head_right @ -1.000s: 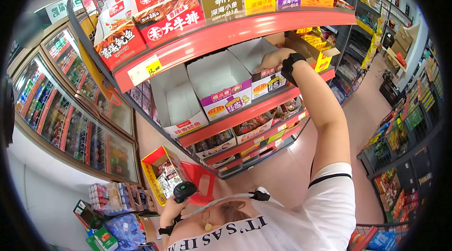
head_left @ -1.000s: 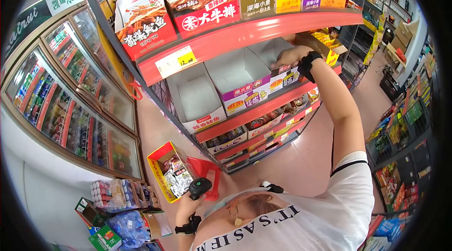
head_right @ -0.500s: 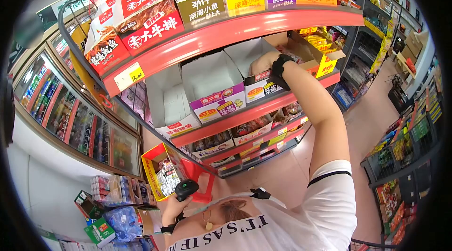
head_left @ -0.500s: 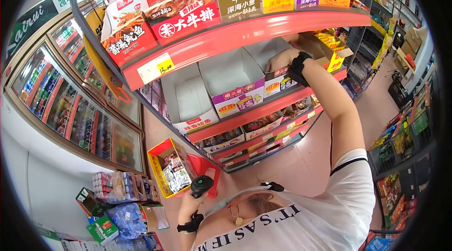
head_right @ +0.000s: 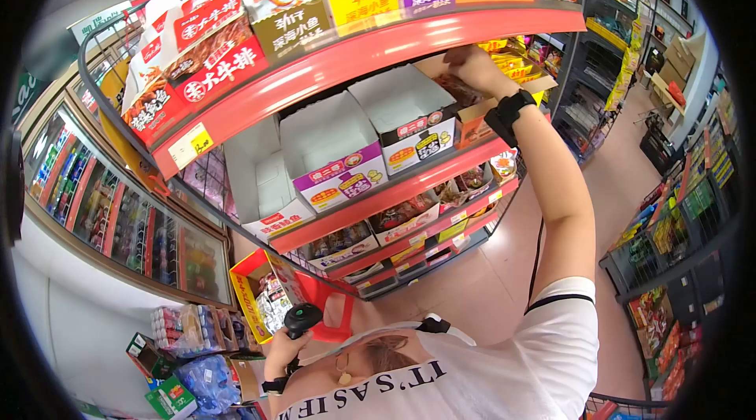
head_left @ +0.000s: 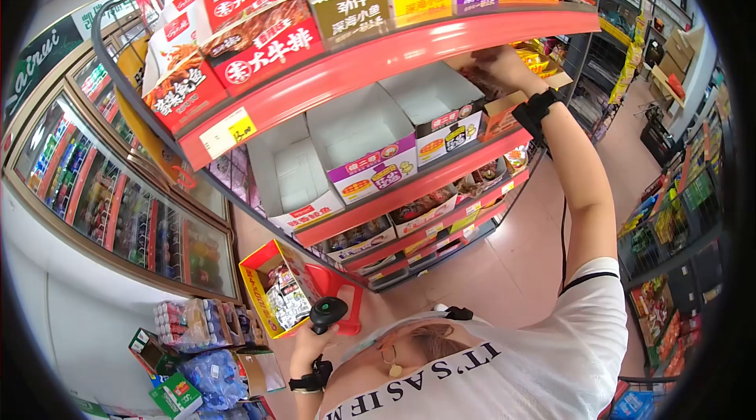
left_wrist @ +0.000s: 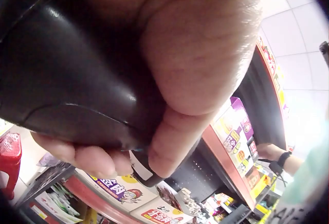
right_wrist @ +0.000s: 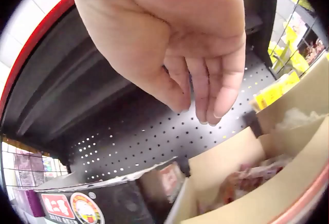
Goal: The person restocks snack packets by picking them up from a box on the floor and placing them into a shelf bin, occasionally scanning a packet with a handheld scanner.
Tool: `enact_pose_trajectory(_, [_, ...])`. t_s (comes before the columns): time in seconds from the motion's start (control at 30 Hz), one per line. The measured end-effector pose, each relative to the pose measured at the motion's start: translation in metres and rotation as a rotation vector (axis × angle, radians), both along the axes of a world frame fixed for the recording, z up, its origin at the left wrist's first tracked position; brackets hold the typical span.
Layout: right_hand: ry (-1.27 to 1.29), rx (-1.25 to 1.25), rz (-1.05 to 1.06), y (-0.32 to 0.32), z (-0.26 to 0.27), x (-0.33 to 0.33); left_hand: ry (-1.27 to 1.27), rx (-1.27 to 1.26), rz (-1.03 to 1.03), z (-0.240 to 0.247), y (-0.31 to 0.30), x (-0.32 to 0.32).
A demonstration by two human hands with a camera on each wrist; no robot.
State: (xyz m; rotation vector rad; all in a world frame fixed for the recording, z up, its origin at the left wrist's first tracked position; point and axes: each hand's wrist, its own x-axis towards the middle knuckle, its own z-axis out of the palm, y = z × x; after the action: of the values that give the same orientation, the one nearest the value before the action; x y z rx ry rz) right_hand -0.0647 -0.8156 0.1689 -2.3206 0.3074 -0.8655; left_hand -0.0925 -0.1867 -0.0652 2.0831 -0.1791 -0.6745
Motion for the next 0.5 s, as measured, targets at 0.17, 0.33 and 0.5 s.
enact_pose_trajectory(0.17, [0.122,0.018,-0.049,-0.038,-0.006,-0.029,-0.025,0.01,-0.036,0.015,-0.035,-0.004])
enact_pose_trajectory(0.33, [0.354,-0.291,-0.128,-0.044,-0.029,-0.019,-0.08,0.048,-0.09,0.014,-0.068,-0.015])
enact_pose_trajectory(0.5, [0.581,-0.428,-0.172,-0.04,-0.056,0.007,-0.089,0.009,-0.064,0.007,-0.094,-0.038])
